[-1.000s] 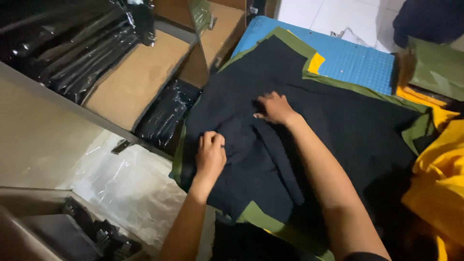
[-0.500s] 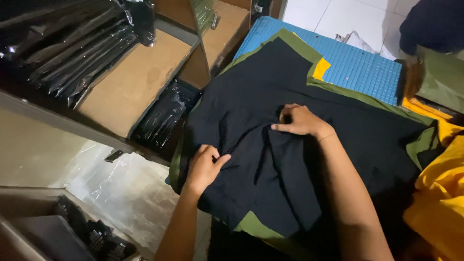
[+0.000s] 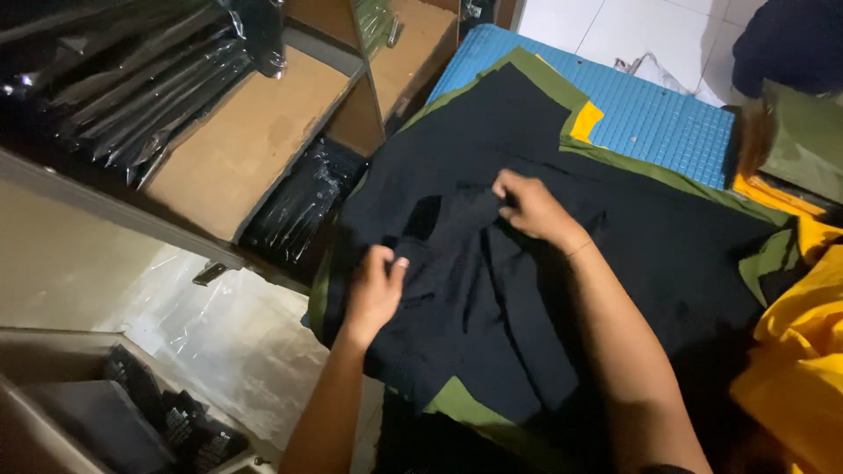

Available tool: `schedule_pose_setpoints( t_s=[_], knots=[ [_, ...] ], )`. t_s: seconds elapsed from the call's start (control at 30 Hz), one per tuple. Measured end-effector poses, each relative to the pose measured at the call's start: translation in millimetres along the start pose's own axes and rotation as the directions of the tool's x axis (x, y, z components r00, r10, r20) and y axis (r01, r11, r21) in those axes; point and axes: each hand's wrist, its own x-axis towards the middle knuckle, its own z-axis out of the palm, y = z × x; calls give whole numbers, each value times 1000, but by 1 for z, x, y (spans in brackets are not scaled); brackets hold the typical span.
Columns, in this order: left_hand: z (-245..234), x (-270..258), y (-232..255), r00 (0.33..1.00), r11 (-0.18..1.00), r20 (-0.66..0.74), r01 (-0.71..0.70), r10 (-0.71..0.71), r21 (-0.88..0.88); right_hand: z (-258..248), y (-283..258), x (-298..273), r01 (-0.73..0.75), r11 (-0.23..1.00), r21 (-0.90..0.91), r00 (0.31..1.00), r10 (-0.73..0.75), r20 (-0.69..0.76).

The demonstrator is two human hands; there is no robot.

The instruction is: Folding and smoothing various garments like shirts and jackets on a flat surface and stacking them neatly.

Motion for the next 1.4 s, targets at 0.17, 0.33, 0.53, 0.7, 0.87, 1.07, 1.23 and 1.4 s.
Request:
schedule_pose_setpoints(
  t_s=[0.17, 0.33, 0.53, 0.7, 0.87, 1.07, 1.23, 1.4],
  knots=[
    [-8, -2, -27, 976, 970, -187, 150, -114, 192, -17, -41, 0, -14, 936, -352, 999, -4, -49],
    [12, -9, -54, 981, 769, -186, 78, 54, 634, -21, -55, 10, -207, 879, -430, 842, 384, 378],
    [-6, -3, -39, 984, 896, 31, 146, -175, 420, 2, -37, 36, -112, 836, -537, 982, 176, 69],
    [-22, 1, -29, 949, 927, 149, 222, -276, 303, 20, -25, 53, -71, 862, -503, 804, 348, 483],
    [-25, 3, -29, 932, 934, 176, 275, -317, 229, -16, -24, 62, -145, 989, -5, 950, 140, 279],
    [-30, 8, -25, 872, 905, 245, 402, -424, 137, -21, 27, 82, -243, 791, -561, 825, 473, 309],
    [-26, 10, -23, 861, 901, 265, 419, -434, 115, -34, -18, 102, -251, 717, -650, 938, 345, 19],
    [-40, 17, -26, 831, 842, 138, 529, -539, 104, -27, -62, 119, -352, 934, -69, 882, 355, 308]
  ],
)
